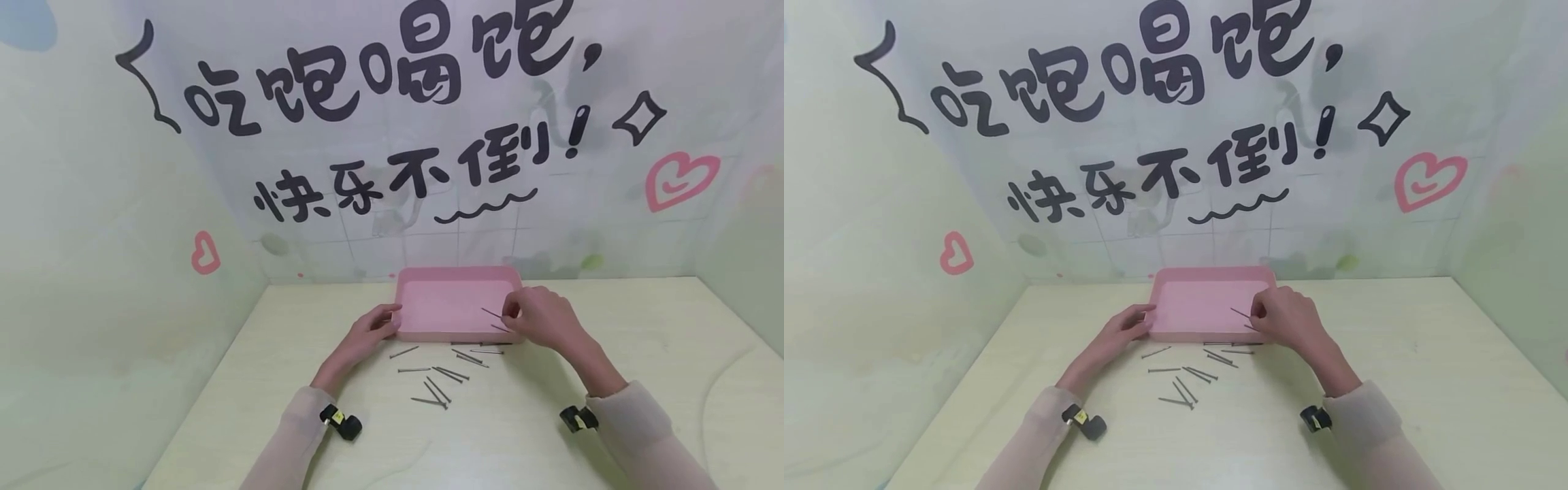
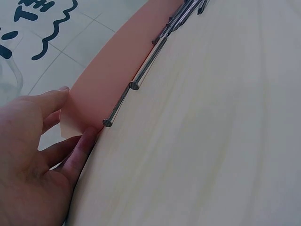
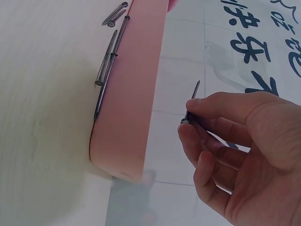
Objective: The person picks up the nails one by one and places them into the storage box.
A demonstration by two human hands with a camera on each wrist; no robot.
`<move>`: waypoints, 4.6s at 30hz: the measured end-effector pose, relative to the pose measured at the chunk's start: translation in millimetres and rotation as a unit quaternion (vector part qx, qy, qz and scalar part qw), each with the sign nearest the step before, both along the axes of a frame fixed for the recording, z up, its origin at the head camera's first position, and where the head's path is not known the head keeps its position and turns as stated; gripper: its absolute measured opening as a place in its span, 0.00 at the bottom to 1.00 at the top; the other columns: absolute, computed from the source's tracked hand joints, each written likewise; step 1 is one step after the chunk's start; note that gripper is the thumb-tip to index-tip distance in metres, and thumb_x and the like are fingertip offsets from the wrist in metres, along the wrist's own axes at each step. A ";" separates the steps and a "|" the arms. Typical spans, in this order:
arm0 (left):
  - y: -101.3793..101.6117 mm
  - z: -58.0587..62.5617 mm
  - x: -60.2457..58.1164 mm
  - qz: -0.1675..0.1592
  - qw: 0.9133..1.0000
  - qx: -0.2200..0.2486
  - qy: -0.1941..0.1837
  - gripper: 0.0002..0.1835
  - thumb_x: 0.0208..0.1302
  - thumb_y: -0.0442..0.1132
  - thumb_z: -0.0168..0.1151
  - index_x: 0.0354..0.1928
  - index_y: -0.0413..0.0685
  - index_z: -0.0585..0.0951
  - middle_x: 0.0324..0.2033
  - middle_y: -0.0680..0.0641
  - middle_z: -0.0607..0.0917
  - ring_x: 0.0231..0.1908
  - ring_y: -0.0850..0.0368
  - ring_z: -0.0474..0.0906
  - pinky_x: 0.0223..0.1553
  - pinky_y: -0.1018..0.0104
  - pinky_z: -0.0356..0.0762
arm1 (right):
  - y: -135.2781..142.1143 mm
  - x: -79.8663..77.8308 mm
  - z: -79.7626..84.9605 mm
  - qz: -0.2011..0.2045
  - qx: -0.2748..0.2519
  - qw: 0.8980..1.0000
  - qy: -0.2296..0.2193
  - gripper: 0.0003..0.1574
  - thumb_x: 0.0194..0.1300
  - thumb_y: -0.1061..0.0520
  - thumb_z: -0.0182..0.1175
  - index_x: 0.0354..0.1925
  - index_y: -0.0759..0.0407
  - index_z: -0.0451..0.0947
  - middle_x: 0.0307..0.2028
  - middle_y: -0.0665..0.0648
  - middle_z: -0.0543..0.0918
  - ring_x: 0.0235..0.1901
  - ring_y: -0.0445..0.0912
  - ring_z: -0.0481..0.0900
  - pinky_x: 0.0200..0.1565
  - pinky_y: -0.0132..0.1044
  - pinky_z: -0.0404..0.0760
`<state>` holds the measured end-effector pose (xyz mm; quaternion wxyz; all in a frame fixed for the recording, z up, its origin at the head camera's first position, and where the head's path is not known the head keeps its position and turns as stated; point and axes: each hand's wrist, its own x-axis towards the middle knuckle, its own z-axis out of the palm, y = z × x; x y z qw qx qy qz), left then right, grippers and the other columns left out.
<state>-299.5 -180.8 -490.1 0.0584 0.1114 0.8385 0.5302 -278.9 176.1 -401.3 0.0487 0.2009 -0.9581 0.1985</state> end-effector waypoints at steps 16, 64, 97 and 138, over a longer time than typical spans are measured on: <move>2.2 1.9 0.8 0.002 1.000 -0.004 0.001 0.25 0.77 0.48 0.59 0.73 0.57 0.73 0.70 0.43 0.78 0.66 0.47 0.78 0.69 0.50 0.76 | 4.6 -6.0 -8.0 0.000 0.000 1.000 -0.004 0.05 0.64 0.57 0.66 0.31 0.52 0.86 0.28 0.48 0.86 0.26 0.43 0.76 0.24 0.36 0.72; -0.6 -0.2 -2.4 -0.015 1.000 0.002 0.010 0.25 0.77 0.48 0.60 0.72 0.56 0.74 0.69 0.42 0.78 0.65 0.47 0.79 0.67 0.52 0.79 | 7.6 -9.4 -15.4 -0.037 -0.011 0.999 0.009 0.05 0.66 0.57 0.65 0.34 0.54 0.88 0.30 0.50 0.87 0.27 0.46 0.78 0.23 0.37 0.72; -1.5 -3.2 -3.4 -0.010 1.000 0.008 0.010 0.25 0.77 0.47 0.60 0.72 0.56 0.74 0.68 0.43 0.79 0.65 0.48 0.79 0.66 0.54 0.80 | -16.8 -0.3 -18.5 0.022 0.010 1.000 -0.020 0.05 0.66 0.54 0.69 0.32 0.50 0.87 0.27 0.46 0.85 0.25 0.42 0.75 0.26 0.36 0.71; 0.0 -2.0 -2.2 -0.002 1.000 0.002 0.003 0.24 0.77 0.48 0.60 0.72 0.57 0.74 0.68 0.43 0.79 0.64 0.49 0.80 0.64 0.55 0.81 | -47.2 22.3 -38.3 0.052 0.075 0.994 -0.052 0.23 0.55 0.71 0.62 0.13 0.50 0.70 0.15 0.45 0.60 0.19 0.41 0.59 0.22 0.32 0.54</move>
